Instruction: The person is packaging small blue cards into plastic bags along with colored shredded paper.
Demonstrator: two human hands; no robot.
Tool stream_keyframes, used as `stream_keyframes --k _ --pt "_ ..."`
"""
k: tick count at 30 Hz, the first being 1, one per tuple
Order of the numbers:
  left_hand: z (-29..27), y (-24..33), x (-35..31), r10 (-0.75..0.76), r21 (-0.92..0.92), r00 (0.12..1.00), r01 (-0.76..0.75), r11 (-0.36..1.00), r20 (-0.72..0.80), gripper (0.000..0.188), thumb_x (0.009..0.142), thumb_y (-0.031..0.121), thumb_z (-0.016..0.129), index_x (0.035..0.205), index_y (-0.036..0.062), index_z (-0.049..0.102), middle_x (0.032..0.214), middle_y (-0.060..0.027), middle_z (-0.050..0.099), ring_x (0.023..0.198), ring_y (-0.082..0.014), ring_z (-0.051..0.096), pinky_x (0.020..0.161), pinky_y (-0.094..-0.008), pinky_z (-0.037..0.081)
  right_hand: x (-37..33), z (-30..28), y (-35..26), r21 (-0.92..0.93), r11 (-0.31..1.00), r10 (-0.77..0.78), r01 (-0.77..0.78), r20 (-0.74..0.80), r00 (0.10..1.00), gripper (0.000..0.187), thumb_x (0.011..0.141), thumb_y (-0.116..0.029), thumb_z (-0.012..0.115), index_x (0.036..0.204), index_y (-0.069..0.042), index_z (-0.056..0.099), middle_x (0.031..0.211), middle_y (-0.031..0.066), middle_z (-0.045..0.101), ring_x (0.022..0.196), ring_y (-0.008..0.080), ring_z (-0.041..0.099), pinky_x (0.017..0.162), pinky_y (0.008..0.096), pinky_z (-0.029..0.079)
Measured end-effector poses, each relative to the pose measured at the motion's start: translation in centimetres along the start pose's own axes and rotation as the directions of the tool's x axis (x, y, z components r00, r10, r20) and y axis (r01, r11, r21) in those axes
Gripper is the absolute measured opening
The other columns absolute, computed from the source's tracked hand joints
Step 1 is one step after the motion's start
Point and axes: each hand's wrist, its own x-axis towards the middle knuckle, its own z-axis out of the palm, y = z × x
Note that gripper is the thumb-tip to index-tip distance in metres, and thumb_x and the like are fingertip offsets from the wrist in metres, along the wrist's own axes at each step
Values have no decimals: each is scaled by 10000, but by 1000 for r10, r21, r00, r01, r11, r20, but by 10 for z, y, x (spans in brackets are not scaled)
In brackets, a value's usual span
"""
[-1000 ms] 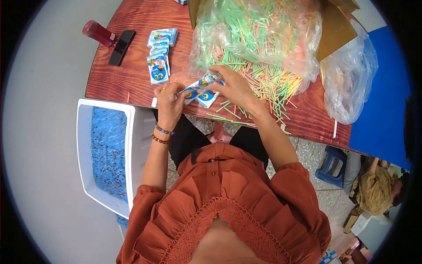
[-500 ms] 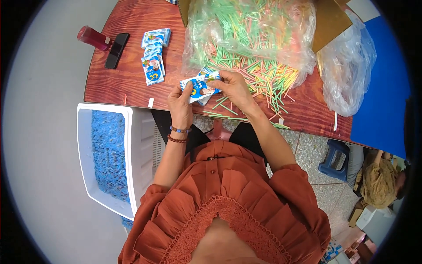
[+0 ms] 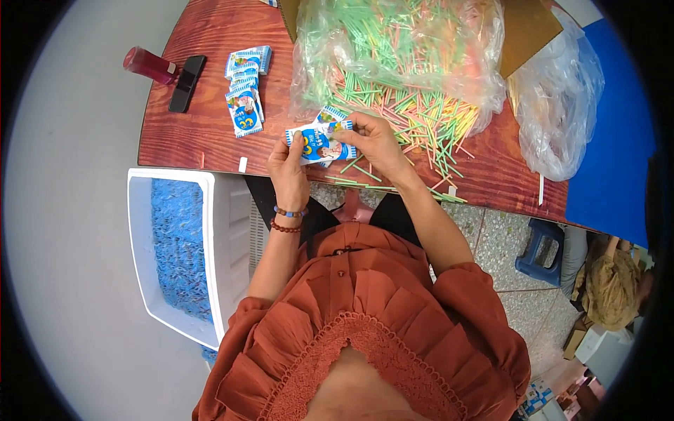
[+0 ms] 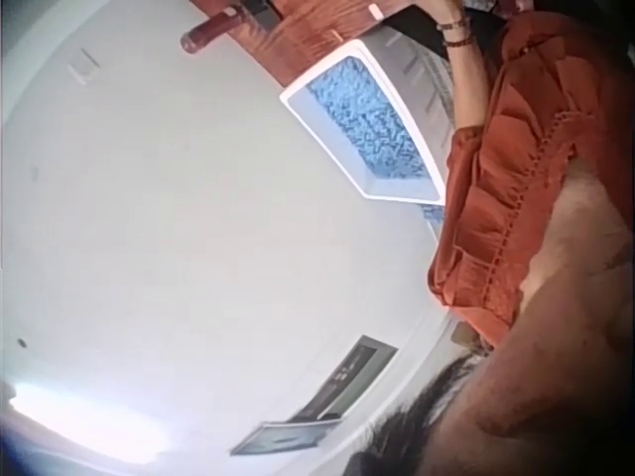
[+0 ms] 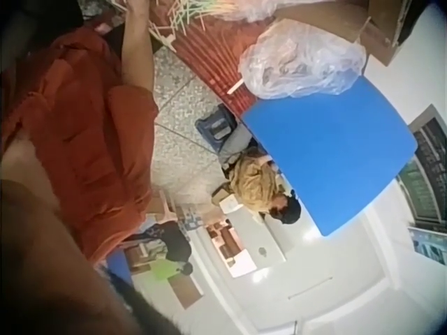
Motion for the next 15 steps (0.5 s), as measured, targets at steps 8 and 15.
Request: stream_keyframes --k 8,15 --pt "22 8 -6 -45 -194 999 38 980 -31 161 982 166 562 938 23 623 903 -41 680 772 -102 647 700 -274 544 1 -6 18 -208 975 -98 80 -78 992 104 872 -90 698 820 -5 666 700 -45 551 634 11 431 534 201 333" --pt "13 -4 -3 16 -143 997 -28 989 -79 151 961 151 601 887 32 656 863 -22 674 728 -71 625 666 -250 522 3 -1 13 -297 952 -109 71 -112 988 259 847 -103 722 665 -5 568 599 -50 421 594 35 361 499 242 300"
